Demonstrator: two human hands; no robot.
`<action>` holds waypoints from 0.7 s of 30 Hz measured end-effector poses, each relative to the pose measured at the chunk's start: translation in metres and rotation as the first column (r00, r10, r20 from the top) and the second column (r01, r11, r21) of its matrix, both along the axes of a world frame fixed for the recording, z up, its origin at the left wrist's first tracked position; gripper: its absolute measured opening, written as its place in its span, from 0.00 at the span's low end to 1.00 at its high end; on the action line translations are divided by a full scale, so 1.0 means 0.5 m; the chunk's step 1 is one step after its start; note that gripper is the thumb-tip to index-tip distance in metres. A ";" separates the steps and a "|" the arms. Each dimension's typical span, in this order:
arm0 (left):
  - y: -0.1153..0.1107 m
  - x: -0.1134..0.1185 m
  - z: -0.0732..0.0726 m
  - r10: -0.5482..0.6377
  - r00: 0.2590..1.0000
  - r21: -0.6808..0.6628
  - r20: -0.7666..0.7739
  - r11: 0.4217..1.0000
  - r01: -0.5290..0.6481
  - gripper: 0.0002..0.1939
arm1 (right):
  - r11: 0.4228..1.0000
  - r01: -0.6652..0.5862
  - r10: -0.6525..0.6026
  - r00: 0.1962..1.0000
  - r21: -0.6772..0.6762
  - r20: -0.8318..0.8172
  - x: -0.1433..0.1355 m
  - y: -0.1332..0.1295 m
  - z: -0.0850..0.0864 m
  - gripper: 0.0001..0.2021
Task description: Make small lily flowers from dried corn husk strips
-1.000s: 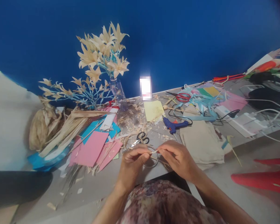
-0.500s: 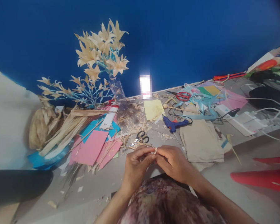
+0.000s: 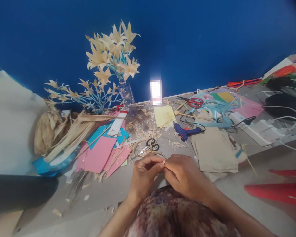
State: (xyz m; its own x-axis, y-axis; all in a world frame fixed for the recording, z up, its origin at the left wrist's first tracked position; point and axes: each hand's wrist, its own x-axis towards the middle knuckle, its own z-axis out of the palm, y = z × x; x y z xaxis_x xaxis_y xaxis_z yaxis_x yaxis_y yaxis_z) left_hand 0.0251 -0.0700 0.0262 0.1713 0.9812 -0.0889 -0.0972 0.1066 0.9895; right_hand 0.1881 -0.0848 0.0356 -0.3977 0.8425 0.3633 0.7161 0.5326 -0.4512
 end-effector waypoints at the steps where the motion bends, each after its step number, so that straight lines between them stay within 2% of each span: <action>1: -0.001 0.000 0.000 0.007 1.000 0.011 0.001 1.000 -0.007 0.02 | 1.000 -0.003 0.003 1.000 -0.011 0.006 0.000 0.000 0.002 0.12; 5: -0.003 -0.002 0.002 0.032 0.999 0.126 -0.025 0.992 -0.029 0.02 | 0.998 -0.025 0.023 0.999 -0.051 -0.025 0.008 -0.001 0.015 0.10; 8: -0.004 -0.003 0.003 0.081 0.994 0.247 -0.078 0.967 -0.060 0.02 | 1.000 0.015 -0.012 0.984 0.015 -0.177 0.016 -0.002 0.021 0.07; 11: -0.007 -0.001 0.005 0.106 0.987 0.321 -0.122 0.945 -0.062 0.03 | 0.999 0.034 -0.026 0.951 0.022 -0.308 0.019 -0.004 0.020 0.04; 15: -0.012 0.003 0.011 0.160 0.971 0.406 -0.178 0.911 -0.075 0.04 | 0.997 0.060 -0.043 0.941 0.040 -0.336 0.011 -0.003 0.009 0.02; 18: -0.013 0.003 0.014 0.158 0.965 0.388 -0.210 0.919 -0.066 0.04 | 0.995 0.060 -0.030 0.947 0.083 -0.321 0.008 0.000 0.004 0.05; 21: -0.010 -0.002 0.008 0.043 0.987 0.188 -0.155 0.982 -0.014 0.05 | 0.995 0.091 -0.075 0.947 0.037 -0.311 0.016 0.003 0.005 0.07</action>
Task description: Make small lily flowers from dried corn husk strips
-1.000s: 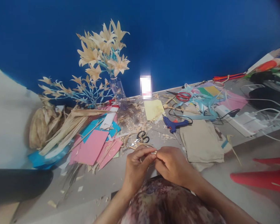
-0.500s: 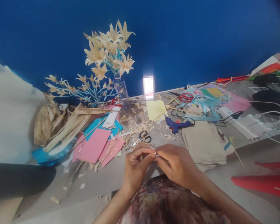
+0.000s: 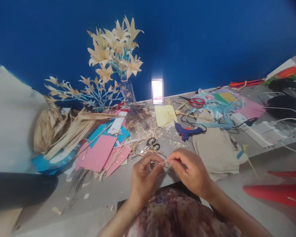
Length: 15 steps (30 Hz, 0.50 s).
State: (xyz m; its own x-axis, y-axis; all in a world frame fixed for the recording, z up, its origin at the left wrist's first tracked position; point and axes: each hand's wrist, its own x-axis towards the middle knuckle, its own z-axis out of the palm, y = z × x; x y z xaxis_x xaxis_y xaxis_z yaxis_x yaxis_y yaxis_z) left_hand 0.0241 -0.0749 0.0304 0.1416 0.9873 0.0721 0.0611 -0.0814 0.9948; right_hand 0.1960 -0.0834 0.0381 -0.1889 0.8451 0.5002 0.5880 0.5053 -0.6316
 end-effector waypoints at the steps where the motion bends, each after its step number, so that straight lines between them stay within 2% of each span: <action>1: 0.002 -0.004 -0.004 -0.036 0.998 -0.093 0.055 0.995 0.041 0.06 | 0.999 0.020 -0.020 1.000 -0.028 -0.009 0.004 0.001 0.000 0.08; 4: 0.011 -0.018 -0.018 -0.063 0.969 -0.275 0.240 0.953 0.130 0.12 | 0.994 0.051 -0.054 0.998 -0.094 -0.030 0.016 0.004 0.000 0.08; 7: 0.018 -0.029 -0.021 -0.013 0.941 -0.310 0.338 0.943 0.124 0.19 | 0.995 0.032 -0.034 0.999 -0.096 -0.021 0.023 0.006 -0.003 0.08; 9: 0.020 -0.029 -0.014 -0.048 0.948 -0.304 0.316 0.941 0.149 0.19 | 0.997 0.005 -0.006 1.000 -0.078 -0.011 0.023 0.008 -0.006 0.07; 12: 0.020 -0.019 0.001 -0.150 0.969 -0.279 0.195 0.939 0.201 0.13 | 0.997 -0.028 0.026 0.999 -0.072 -0.029 0.022 0.009 -0.009 0.07; 15: 0.021 -0.005 0.009 -0.130 0.980 -0.254 0.149 0.953 0.165 0.09 | 0.989 -0.049 0.024 0.986 -0.143 -0.166 0.023 0.005 -0.013 0.07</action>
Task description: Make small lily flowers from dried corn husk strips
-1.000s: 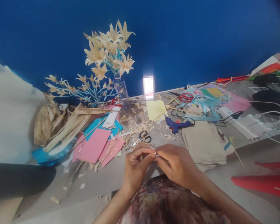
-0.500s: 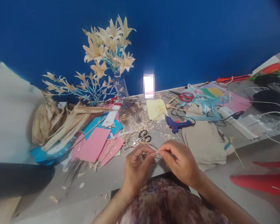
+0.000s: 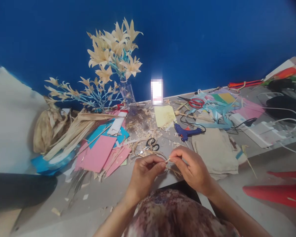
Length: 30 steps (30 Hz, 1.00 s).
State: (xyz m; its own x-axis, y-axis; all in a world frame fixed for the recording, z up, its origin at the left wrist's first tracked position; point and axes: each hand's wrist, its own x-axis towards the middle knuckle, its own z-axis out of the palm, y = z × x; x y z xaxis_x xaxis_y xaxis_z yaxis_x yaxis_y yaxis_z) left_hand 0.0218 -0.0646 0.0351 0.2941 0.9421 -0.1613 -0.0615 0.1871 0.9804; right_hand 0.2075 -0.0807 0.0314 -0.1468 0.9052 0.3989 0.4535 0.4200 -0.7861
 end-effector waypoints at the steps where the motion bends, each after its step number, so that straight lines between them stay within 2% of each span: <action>1: 0.000 0.004 0.001 0.028 1.000 0.003 0.005 1.000 -0.028 0.08 | 0.998 -0.002 -0.003 0.997 -0.062 -0.082 0.000 -0.001 -0.003 0.07; 4: 0.001 0.015 -0.001 0.086 0.996 -0.006 0.017 0.996 -0.086 0.08 | 0.956 -0.067 -0.030 0.947 -0.287 -0.321 -0.005 0.000 -0.015 0.08; 6: 0.002 0.020 -0.002 0.095 0.995 -0.021 0.018 0.995 -0.094 0.08 | 0.923 -0.134 -0.034 0.905 -0.361 -0.424 -0.014 0.007 -0.026 0.08; 11: 0.011 0.027 -0.008 0.105 0.994 -0.070 0.035 0.992 -0.102 0.09 | 0.911 -0.231 -0.048 0.764 -0.342 -0.644 -0.034 0.038 -0.040 0.09; 14: 0.019 0.027 -0.016 0.061 0.976 -0.222 0.210 0.975 -0.013 0.12 | 0.872 -0.347 -0.026 0.673 -0.346 -0.739 -0.037 0.048 -0.035 0.10; 18: 0.025 0.027 -0.019 0.047 0.891 -0.416 0.452 0.894 0.164 0.14 | 0.787 -0.529 0.057 0.574 -0.317 -0.817 -0.038 0.059 -0.013 0.13; 20: 0.029 0.026 -0.015 0.064 0.870 -0.438 0.490 0.881 0.182 0.15 | 0.767 -0.557 0.085 0.579 -0.318 -0.811 -0.039 0.071 0.002 0.13; 23: 0.039 0.022 -0.005 0.120 0.892 -0.401 0.436 0.913 0.073 0.14 | 0.749 -0.576 0.132 0.614 -0.328 -0.778 -0.041 0.097 0.028 0.14; 25: 0.049 0.017 0.002 0.162 0.913 -0.317 0.375 0.948 -0.038 0.15 | 0.764 -0.559 0.179 0.664 -0.322 -0.726 -0.041 0.118 0.044 0.14; 27: 0.061 0.011 0.007 0.181 0.917 -0.235 0.356 0.967 -0.100 0.15 | 0.793 -0.533 0.233 0.713 -0.296 -0.661 -0.040 0.140 0.057 0.13; 28: 0.066 0.008 0.009 0.170 0.913 -0.221 0.370 0.971 -0.092 0.16 | 0.798 -0.535 0.262 0.723 -0.278 -0.639 -0.038 0.150 0.063 0.12; 30: 0.077 0.004 0.010 0.103 0.892 -0.254 0.441 0.967 0.013 0.16 | 0.766 -0.593 0.336 0.699 -0.249 -0.631 -0.033 0.169 0.072 0.11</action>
State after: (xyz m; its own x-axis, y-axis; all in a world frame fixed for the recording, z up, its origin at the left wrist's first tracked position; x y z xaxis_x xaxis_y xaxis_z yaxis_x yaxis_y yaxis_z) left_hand 0.0236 -0.0263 0.0402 0.3479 0.9041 -0.2483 -0.4962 0.4022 0.7694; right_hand 0.1909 0.0040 0.0674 -0.4800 0.8625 0.1602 -0.2462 0.0428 -0.9683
